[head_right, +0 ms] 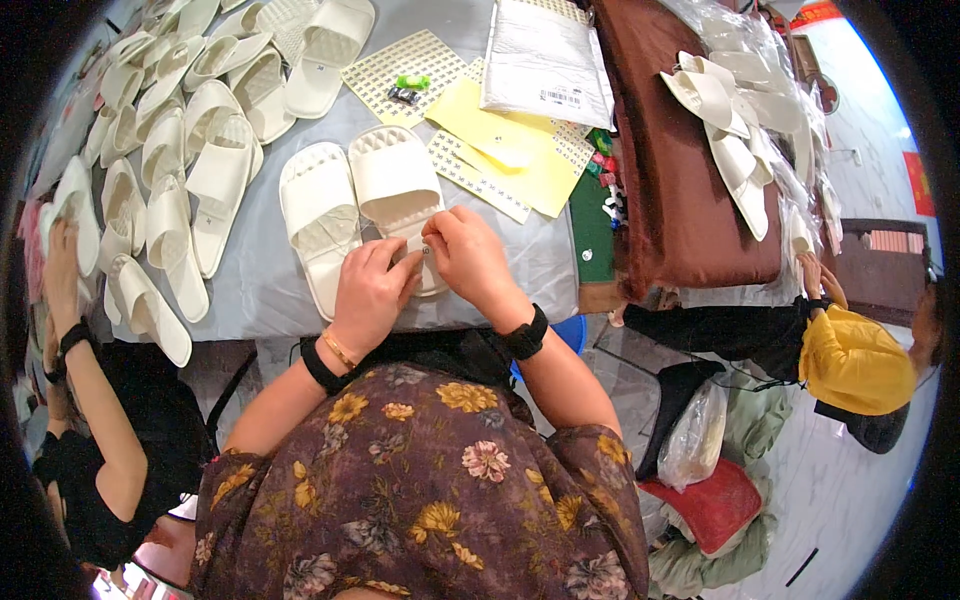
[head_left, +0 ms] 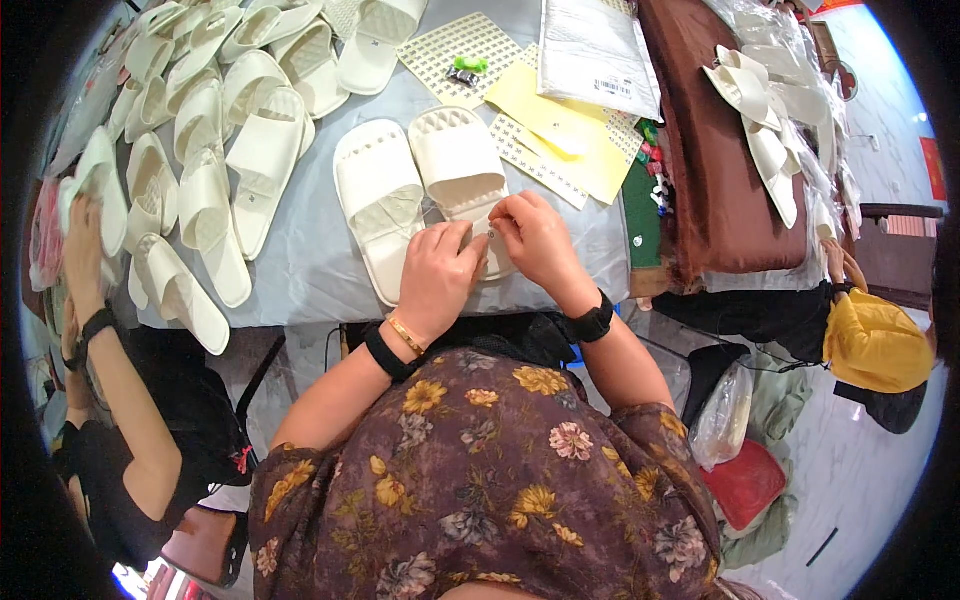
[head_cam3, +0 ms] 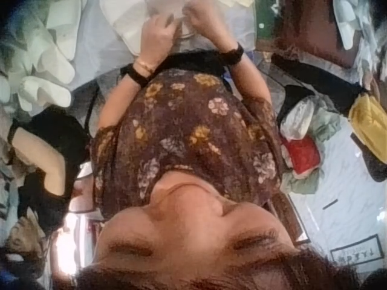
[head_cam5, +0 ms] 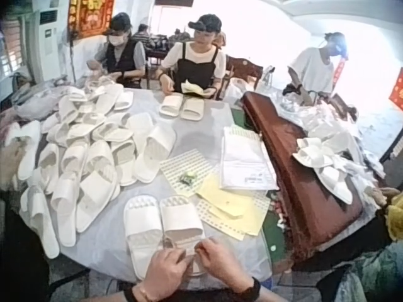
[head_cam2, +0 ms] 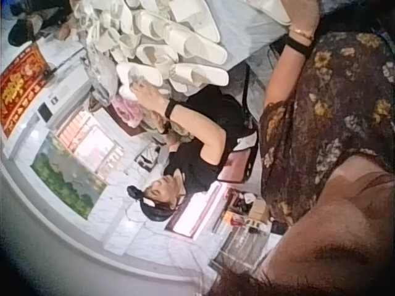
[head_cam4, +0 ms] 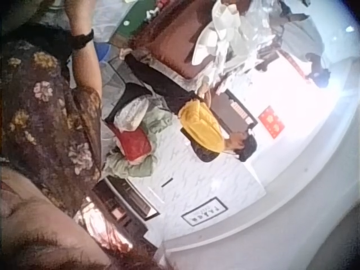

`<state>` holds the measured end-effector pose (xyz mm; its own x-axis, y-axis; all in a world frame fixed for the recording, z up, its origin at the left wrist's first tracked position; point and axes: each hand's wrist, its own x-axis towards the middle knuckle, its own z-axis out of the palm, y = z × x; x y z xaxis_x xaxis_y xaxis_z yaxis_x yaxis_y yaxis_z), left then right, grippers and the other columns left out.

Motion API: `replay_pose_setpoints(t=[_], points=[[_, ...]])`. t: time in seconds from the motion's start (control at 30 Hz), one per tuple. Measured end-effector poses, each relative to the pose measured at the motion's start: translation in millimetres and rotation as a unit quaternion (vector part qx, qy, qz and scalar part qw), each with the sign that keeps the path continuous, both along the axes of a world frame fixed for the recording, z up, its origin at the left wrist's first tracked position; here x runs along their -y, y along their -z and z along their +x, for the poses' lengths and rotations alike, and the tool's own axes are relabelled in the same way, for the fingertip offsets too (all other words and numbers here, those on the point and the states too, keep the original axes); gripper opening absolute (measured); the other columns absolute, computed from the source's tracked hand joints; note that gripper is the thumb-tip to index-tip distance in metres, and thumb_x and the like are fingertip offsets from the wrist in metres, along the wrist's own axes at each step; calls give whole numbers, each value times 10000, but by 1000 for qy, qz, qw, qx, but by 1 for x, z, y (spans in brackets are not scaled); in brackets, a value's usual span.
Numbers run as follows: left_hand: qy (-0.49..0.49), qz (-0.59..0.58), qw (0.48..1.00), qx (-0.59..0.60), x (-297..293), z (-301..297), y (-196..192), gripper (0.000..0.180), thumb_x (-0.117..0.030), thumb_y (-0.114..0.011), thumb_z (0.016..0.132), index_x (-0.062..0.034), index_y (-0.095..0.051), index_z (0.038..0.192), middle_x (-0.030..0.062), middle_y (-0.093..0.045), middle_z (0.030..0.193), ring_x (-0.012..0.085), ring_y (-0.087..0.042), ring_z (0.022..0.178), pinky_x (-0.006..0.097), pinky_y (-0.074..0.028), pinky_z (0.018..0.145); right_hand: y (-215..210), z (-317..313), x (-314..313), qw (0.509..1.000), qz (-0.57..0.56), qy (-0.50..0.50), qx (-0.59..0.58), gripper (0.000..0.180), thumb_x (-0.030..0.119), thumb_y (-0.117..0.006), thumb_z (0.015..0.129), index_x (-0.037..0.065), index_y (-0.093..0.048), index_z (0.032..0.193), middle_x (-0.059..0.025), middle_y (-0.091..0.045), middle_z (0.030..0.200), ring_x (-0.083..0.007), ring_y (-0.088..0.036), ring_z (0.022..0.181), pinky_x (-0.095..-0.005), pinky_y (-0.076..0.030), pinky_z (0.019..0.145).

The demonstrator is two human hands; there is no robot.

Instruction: Inspecting and pairing slippers at a factory production table.

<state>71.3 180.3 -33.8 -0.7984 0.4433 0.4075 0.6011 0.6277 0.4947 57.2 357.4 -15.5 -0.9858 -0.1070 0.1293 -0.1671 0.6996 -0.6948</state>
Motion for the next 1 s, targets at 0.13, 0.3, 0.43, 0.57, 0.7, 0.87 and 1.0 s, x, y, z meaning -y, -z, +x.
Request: replay_pose_setpoints(t=[0.13,0.3,0.43,0.57,0.7,0.87,1.0], points=[[-4,-6,1000,-21,0,2,-1,237,-147,-678,793,-68,-686,1017,88,-625,1085,257,-577,1039,405,-444,936,3,-7,4,997,51,-28,-43,41,45,-647,833,31,-631,868,-146,-601,847,-365,-587,832,-430,-485,717],[2,1,1000,2,3,2,2,323,-131,-726,762,-70,-676,1075,84,-605,1114,269,-572,1054,432,-424,949,4,-12,8,986,119,-53,-101,53,54,-654,817,46,-615,851,-132,-584,827,-367,-574,809,-445,-476,699],[-1,3,1000,-2,3,2,2,295,-140,-703,772,-73,-682,1058,88,-615,1105,261,-571,1054,417,-431,949,7,-17,7,986,135,-55,-81,74,74,-650,801,56,-613,862,-131,-594,824,-360,-587,820,-459,-476,728],[1,16,1000,-4,3,2,4,325,-124,-719,759,-73,-680,1078,85,-609,1098,267,-573,1046,421,-436,940,5,-19,5,999,45,-12,1,115,86,-652,807,47,-606,905,-140,-616,845,-356,-607,826,-452,-491,726],[0,16,1000,-3,3,2,4,316,-120,-716,762,-75,-682,1074,85,-611,1095,265,-574,1044,419,-441,929,3,-19,7,999,45,-4,8,128,80,-653,815,41,-608,929,-144,-626,860,-351,-616,834,-438,-500,730],[-2,10,1000,-7,2,2,3,310,-122,-720,760,-77,-681,1064,84,-610,1103,266,-575,1045,411,-449,913,11,-22,7,999,47,21,-5,142,88,-665,817,38,-608,938,-146,-623,858,-357,-615,800,-442,-500,707],[1,16,1000,8,2,2,3,309,-122,-721,761,-78,-682,1064,83,-609,1106,267,-576,1043,411,-451,909,5,-18,9,998,61,17,-15,115,101,-654,845,41,-609,931,-160,-621,869,-370,-616,795,-450,-500,701]])
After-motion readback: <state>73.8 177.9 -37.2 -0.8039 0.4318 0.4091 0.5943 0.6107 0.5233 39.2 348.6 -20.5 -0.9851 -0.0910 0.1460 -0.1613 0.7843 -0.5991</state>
